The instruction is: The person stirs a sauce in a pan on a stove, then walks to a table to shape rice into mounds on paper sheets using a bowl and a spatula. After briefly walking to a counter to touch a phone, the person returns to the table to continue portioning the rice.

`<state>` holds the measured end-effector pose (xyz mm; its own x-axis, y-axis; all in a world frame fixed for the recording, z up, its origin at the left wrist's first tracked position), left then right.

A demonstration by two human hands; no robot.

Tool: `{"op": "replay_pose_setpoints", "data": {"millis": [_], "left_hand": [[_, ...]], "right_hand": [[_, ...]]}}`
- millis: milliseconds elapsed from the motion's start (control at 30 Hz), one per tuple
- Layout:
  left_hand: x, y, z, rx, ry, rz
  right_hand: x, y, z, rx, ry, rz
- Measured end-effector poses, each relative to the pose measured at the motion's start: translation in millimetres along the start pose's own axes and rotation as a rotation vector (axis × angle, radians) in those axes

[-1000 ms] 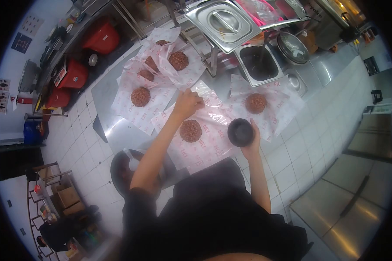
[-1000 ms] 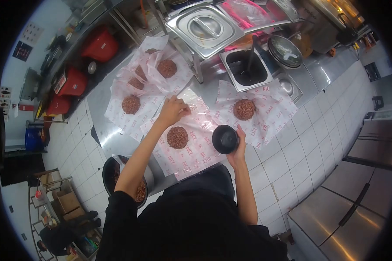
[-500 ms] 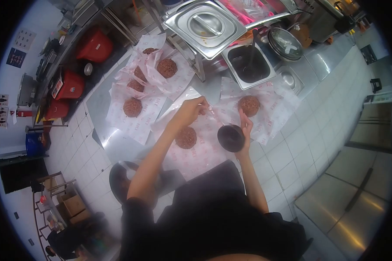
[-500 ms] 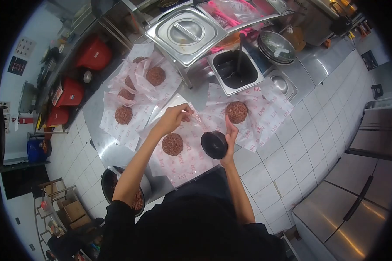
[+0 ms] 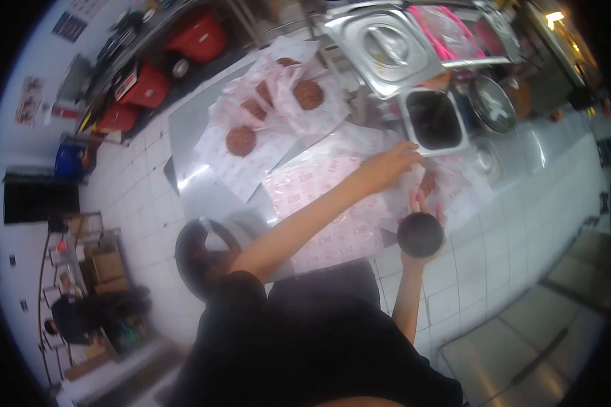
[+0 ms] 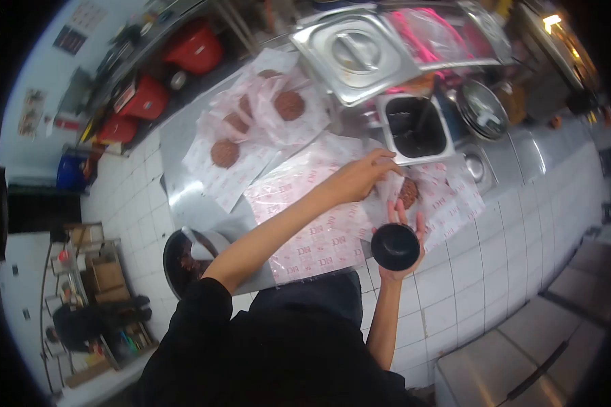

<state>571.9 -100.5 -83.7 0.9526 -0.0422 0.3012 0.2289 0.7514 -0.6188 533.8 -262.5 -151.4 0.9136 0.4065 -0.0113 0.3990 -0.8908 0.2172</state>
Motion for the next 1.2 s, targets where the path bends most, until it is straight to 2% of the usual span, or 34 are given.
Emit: {"op": "replay_pose_setpoints", "data": {"millis": [67,100,133,167,200,233,267,300,333,367,400,433,467,500,567,600,633,700,733,800,833,900,933,1000,1100,1200], "left_hand": [[-25.4,-18.4,48.8,0.058,-0.064,0.130],[-45.6,-15.5,74.3,0.096,-0.105,0.229],[-74.8,-5.6,103.6,0.203,-0.198,0.244],[-111.1,3.3,138.4,0.312,-0.289,0.254],[-157.9,14.2,179.0,0.414,-0.382,0.425],[-205.8,10.6,218.8,0.573,-0.486,0.449],[-264.7,16.2,250.6,0.888,-0.556,0.664],[-322.8,18.3,276.1,1.055,-0.559,0.937],[-393.6,31.6,289.6,1.166,-0.539,1.190],[-458.1,45.2,293.0,1.203,-0.433,1.397],[-530.7,77.4,287.5,1.143,-0.289,1.327],[-561.1,91.8,276.0,0.729,-0.264,1.368],[-576.7,101.9,260.7,0.317,-0.232,1.365],[-581.6,102.3,259.9,0.319,-0.228,1.356],[-576.0,109.2,244.0,-0.002,-0.322,1.306],[-558.2,102.3,254.7,0.182,-0.233,1.270],[-550.6,105.4,256.9,0.175,-0.221,1.258],[-532.1,99.7,280.2,0.575,-0.362,1.098],[-527.7,102.8,277.4,0.564,-0.347,1.079],[-527.4,122.1,271.7,0.268,-0.435,1.188],[-521.7,127.6,268.5,0.256,-0.418,1.169],[-519.9,141.1,261.4,0.036,-0.537,1.204],[-514.6,147.5,255.5,0.022,-0.517,1.188],[-486.5,138.9,254.7,0.430,-0.423,0.905],[-474.8,133.1,267.6,0.556,-0.424,0.908],[-462.0,137.0,273.7,0.564,-0.406,0.884]], "right_hand": [[-2.8,-3.1,-4.4,-0.100,-0.016,-0.026],[-5.2,-3.7,-6.9,-0.207,-0.038,-0.010],[-7.2,-7.3,-13.5,-0.283,-0.050,-0.021],[-7.5,-13.2,-10.1,-0.280,-0.042,-0.051],[-5.3,-15.8,-0.7,-0.348,-0.057,-0.062],[-5.1,-20.3,4.2,-0.416,-0.073,-0.067],[-4.6,-30.8,1.7,-0.415,-0.066,-0.087],[-2.7,-47.2,-4.4,-0.457,-0.018,-0.147],[-2.6,-62.7,-9.7,-0.500,0.029,-0.205],[-2.8,-74.9,-8.6,-0.501,0.035,-0.213],[-5.8,-93.7,-3.1,-0.574,0.051,-0.286],[-11.3,-110.8,-0.8,-0.645,0.066,-0.354],[-20.4,-129.5,-6.4,-0.570,0.097,-0.436],[-30.3,-144.4,-17.8,-0.580,0.093,-0.502],[-51.7,-176.6,-33.6,-0.925,0.252,-0.460],[-67.7,-198.2,-34.8,-0.991,0.318,-0.447],[-84.4,-219.2,-34.6,-1.061,0.382,-0.436],[-108.2,-252.1,-49.4,-1.243,0.577,-0.357],[-112.5,-262.8,-46.2,-1.254,0.555,-0.344],[-125.6,-291.1,-56.5,-1.401,0.902,-0.176],[-124.3,-297.6,-51.1,-1.419,0.879,-0.163],[-126.8,-311.5,-45.1,-1.481,0.967,-0.154],[-120.6,-313.2,-49.6,-1.501,0.944,-0.145],[-123.8,-313.7,-64.8,-1.522,1.082,-0.125],[-121.5,-270.1,-93.1,-1.552,0.943,-0.098],[-114.2,-198.8,-50.1,-1.733,0.805,-0.281]]}}
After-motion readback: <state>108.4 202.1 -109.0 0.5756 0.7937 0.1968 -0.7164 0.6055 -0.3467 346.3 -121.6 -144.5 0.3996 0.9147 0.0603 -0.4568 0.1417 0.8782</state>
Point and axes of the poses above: each hand's wrist, its own x-axis towards the middle knuckle, its own z-axis out of the back of the hand, y = z × x, the point moved 8 cm from there along x, towards the middle knuckle, and after that the axes turned 14 degrees about x, right-handed, at the moved point
